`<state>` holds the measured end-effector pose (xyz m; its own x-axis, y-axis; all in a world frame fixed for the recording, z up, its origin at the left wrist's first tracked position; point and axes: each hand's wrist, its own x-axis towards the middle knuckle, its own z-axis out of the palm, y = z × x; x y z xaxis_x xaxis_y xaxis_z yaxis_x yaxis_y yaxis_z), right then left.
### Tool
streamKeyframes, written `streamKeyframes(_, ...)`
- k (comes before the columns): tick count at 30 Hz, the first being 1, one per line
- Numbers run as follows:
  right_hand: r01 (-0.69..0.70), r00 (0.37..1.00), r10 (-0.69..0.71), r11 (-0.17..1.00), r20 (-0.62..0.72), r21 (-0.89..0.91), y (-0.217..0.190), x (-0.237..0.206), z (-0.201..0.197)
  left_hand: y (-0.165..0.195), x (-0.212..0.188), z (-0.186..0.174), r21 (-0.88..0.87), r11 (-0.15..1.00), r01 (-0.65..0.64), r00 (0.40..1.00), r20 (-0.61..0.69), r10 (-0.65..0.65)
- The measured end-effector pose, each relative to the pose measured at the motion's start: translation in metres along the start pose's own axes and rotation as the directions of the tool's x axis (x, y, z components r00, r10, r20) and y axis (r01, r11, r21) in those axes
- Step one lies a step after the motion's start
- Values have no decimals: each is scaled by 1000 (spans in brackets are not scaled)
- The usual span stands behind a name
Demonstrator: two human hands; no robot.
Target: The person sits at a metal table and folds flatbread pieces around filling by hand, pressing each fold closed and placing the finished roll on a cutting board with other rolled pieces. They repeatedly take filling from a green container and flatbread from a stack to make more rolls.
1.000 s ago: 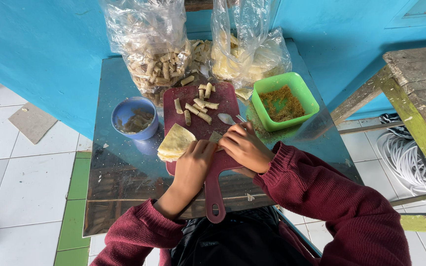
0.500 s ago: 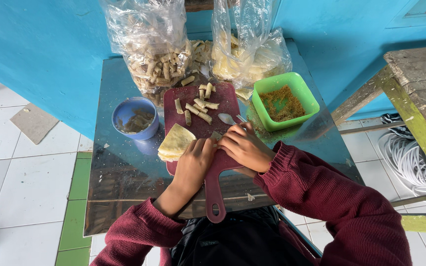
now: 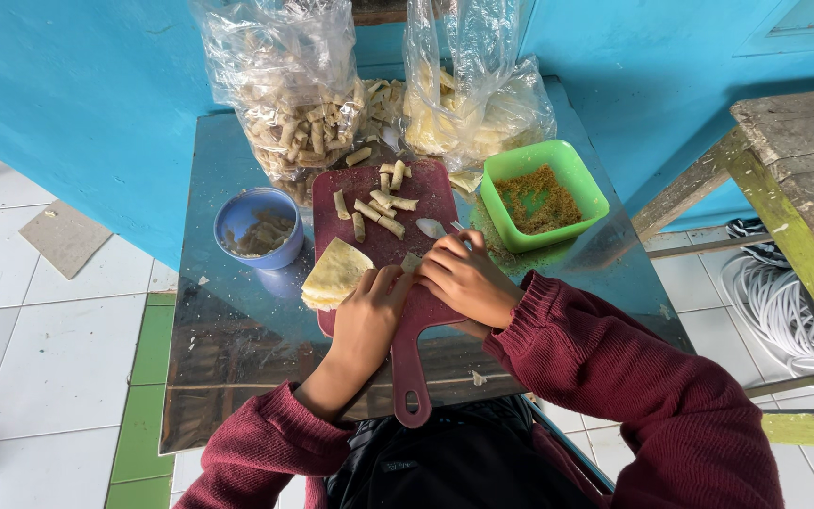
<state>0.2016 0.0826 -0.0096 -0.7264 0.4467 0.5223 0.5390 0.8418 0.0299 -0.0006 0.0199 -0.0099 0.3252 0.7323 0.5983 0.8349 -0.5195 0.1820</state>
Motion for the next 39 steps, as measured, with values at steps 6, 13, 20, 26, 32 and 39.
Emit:
streamKeyframes(6,-31,999,31,1000,-10,-6,0,2,0,0,-3,4,98,995,6,1000,-8,-5)
streamKeyframes(13,42,999,-42,998,-18,-39,-2,1,-7,-1,-2,12,170,985,19,996,-84,-5)
streamKeyframes(20,39,999,-39,998,-13,-45,1,1,-5,2,1,7,177,984,30,993,-118,-9)
streamKeyframes(26,-3,1000,3,999,-10,-50,0,4,-5,2,2,1,235,972,23,994,-110,3)
streamKeyframes(32,-18,1000,20,994,16,-110,-3,5,-4,1,4,1,249,967,47,993,-121,-17)
streamKeyframes(39,0,1000,-3,988,-22,-156,7,15,7,-17,4,-18,262,930,257,963,-146,-224)
